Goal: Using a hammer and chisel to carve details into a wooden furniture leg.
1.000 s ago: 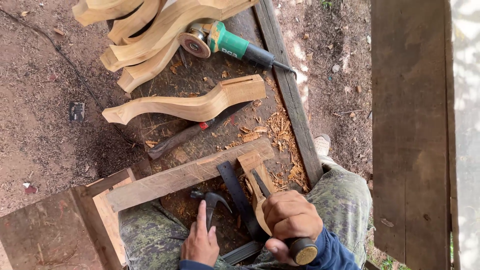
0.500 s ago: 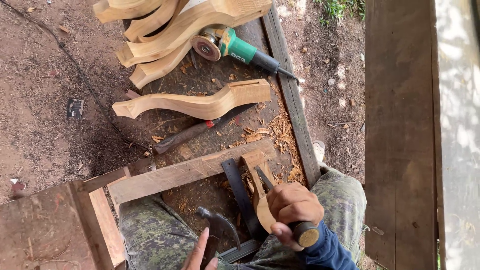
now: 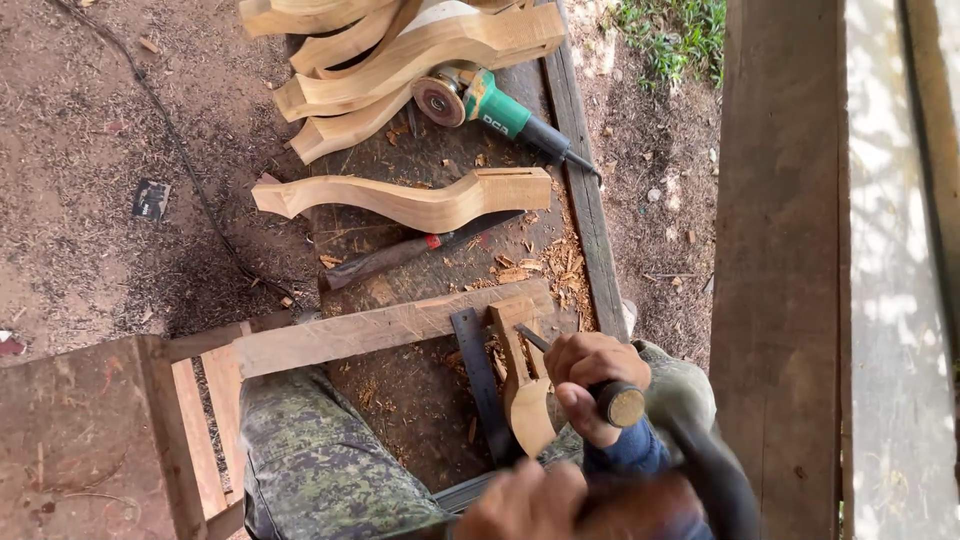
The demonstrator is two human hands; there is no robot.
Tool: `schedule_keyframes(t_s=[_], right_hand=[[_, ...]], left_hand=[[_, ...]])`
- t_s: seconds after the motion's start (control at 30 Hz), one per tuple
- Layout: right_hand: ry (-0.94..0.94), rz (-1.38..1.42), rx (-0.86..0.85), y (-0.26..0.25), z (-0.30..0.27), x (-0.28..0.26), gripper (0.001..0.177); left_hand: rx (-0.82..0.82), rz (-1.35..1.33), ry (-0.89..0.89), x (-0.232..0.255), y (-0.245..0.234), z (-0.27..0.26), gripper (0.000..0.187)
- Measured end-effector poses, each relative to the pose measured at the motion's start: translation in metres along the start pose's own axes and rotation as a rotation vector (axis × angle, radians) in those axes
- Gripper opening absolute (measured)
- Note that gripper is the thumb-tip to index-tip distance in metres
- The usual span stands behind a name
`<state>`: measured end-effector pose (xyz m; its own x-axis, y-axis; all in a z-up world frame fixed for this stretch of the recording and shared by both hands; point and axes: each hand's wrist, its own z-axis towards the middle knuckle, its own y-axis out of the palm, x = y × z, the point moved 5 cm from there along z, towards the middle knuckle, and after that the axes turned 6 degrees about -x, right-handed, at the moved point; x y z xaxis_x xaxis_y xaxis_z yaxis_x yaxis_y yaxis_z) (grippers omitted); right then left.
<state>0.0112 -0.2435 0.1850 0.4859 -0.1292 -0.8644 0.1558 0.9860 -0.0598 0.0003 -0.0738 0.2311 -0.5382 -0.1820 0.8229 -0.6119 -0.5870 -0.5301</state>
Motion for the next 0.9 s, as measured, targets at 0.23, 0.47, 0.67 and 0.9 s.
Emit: schedule_keyframes(t_s=[0.23, 0.47, 0.67, 0.9], right_hand=[[0.007, 0.080, 0.081, -0.004, -0.012, 0.022, 0.024], [-0.004, 0.013, 0.058, -0.014, 0.006, 0.038, 0.024], [0.089, -0.005, 0.084, -0.008, 0.001, 0.026, 0.025], [0.115, 0.012, 0.173, -0.024, -0.043, 0.092, 0.027]], left_hand=[[-0.076, 0.173, -0.071, -0.024, 0.070, -0.024, 0.013], [-0.110, 0.118, 0.077, -0.018, -0.015, 0.037, 0.061], [-0.089, 0.038, 0.279, -0.004, -0.045, 0.038, 0.056], [-0.310, 0.130, 0.106, 0.009, -0.070, 0.070, 0.058]])
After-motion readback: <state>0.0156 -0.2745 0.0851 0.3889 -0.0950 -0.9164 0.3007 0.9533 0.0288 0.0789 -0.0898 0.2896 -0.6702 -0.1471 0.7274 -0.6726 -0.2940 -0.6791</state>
